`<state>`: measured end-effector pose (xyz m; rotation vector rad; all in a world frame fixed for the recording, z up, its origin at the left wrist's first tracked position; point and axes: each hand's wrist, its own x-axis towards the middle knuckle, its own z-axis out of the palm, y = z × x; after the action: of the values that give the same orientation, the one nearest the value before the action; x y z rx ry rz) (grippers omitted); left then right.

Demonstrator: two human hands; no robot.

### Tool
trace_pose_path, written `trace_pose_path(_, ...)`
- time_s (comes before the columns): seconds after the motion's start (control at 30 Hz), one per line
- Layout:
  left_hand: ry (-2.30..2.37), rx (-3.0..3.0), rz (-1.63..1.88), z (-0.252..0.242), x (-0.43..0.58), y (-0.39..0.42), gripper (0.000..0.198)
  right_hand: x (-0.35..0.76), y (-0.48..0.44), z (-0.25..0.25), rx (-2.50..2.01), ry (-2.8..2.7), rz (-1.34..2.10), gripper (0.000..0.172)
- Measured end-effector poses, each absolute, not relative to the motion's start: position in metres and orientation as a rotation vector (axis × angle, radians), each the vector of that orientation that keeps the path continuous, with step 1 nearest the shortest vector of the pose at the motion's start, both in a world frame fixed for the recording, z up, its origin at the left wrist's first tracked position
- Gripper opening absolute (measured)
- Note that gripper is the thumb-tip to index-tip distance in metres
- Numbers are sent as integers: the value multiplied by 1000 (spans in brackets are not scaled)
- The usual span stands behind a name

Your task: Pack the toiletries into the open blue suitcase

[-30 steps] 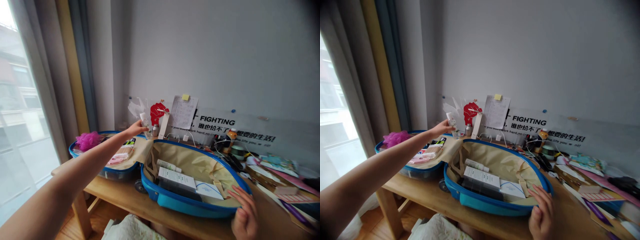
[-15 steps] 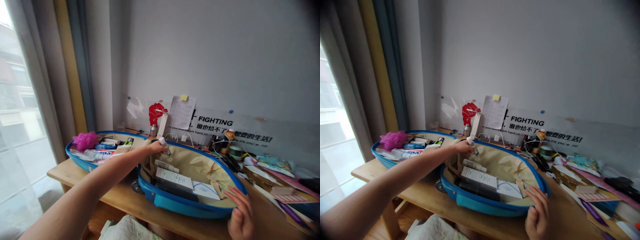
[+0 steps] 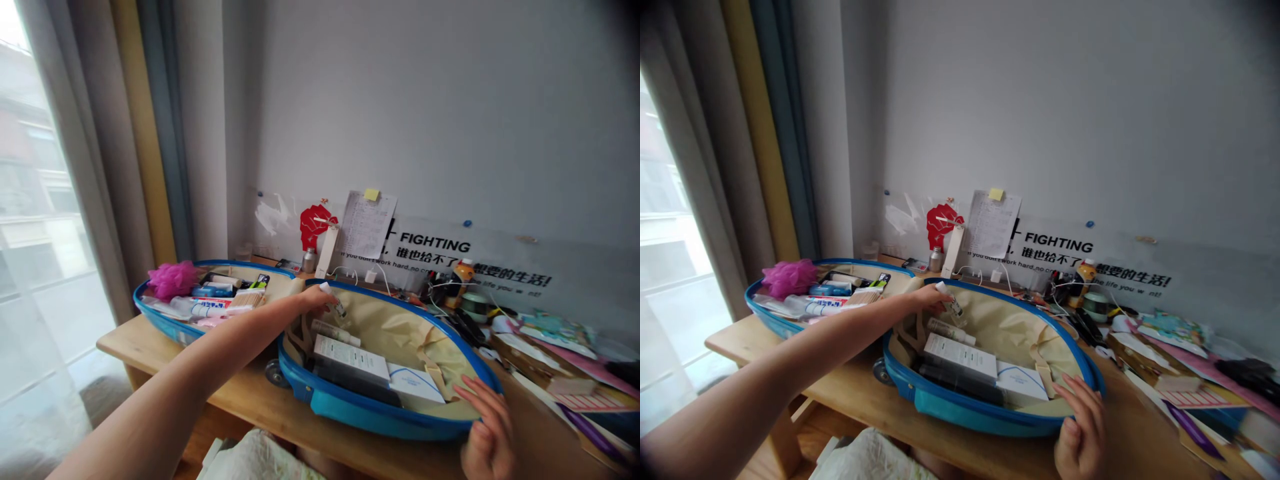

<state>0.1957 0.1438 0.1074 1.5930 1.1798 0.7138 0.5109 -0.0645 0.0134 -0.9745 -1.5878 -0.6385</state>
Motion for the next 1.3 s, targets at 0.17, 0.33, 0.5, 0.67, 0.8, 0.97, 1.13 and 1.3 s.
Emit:
trace_pose_path(0.17, 1274, 1621, 615, 110, 194, 144, 25, 509, -64, 15, -971, -1567, -648, 43)
trace_pose_path(0.33, 1389, 1715, 580, 107, 195, 147, 29, 510, -64, 15, -965, -1586, -654, 43)
trace_pose_path(0.5, 1480, 1854, 622, 106, 193, 153, 33, 511, -65, 14, -965, -1592, -638, 42)
trace_pose_path(0.67, 1499, 1990, 604, 105, 190, 154, 29, 509, -65, 15, -973, -1585, -635, 42)
trace_pose_path(0.8, 1508, 2077, 559, 102, 189, 153, 31, 508, -66, 16, -979, -1573, -642, 43)
trace_pose_path(0.97, 1465, 2169, 479, 96, 188, 153, 29, 507, -66, 16, -980, -1577, -623, 44)
trace_pose_path(1.13, 1372, 2257, 348, 89, 195, 152, 28, 509, -66, 14, -975, -1583, -621, 41)
trace_pose_path(1.3, 1329, 2341, 205, 86, 197, 146, 28, 508, -66, 16, -965, -1592, -627, 41)
